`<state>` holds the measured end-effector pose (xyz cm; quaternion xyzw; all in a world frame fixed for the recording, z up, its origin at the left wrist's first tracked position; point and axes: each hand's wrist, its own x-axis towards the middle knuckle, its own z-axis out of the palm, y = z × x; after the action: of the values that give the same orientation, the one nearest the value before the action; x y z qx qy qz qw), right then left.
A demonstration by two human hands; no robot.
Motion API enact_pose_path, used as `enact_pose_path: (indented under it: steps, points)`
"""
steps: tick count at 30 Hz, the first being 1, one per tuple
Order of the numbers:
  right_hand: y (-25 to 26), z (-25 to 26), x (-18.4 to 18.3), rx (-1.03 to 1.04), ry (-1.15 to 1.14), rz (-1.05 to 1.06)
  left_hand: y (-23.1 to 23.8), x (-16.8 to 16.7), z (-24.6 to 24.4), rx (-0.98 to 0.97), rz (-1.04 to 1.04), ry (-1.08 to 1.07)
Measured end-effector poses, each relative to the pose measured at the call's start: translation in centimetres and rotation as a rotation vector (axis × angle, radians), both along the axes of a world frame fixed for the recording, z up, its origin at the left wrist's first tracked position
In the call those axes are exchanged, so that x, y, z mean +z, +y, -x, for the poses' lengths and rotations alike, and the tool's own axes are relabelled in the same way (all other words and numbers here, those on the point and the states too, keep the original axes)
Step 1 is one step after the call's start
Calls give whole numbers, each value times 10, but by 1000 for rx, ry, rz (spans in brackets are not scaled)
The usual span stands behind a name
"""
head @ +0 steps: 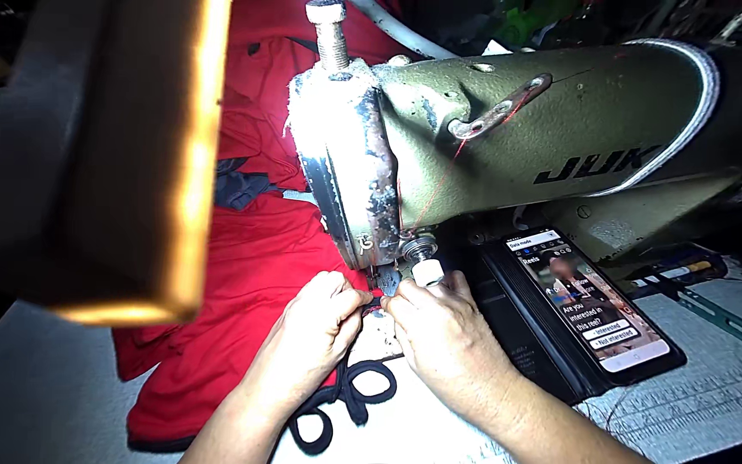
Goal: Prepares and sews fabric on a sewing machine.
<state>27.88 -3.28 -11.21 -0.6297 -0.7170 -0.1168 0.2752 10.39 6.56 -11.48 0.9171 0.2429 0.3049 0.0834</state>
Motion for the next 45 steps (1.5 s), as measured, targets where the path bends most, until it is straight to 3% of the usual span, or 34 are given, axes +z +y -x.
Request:
enact_pose_path:
  steps: [19, 45]
  points:
    - [0, 2, 2, 10, 44, 14, 1, -3, 0, 5, -41, 43]
    - [1, 0, 2, -39, -98, 2, 11, 11, 5, -31, 137, 33]
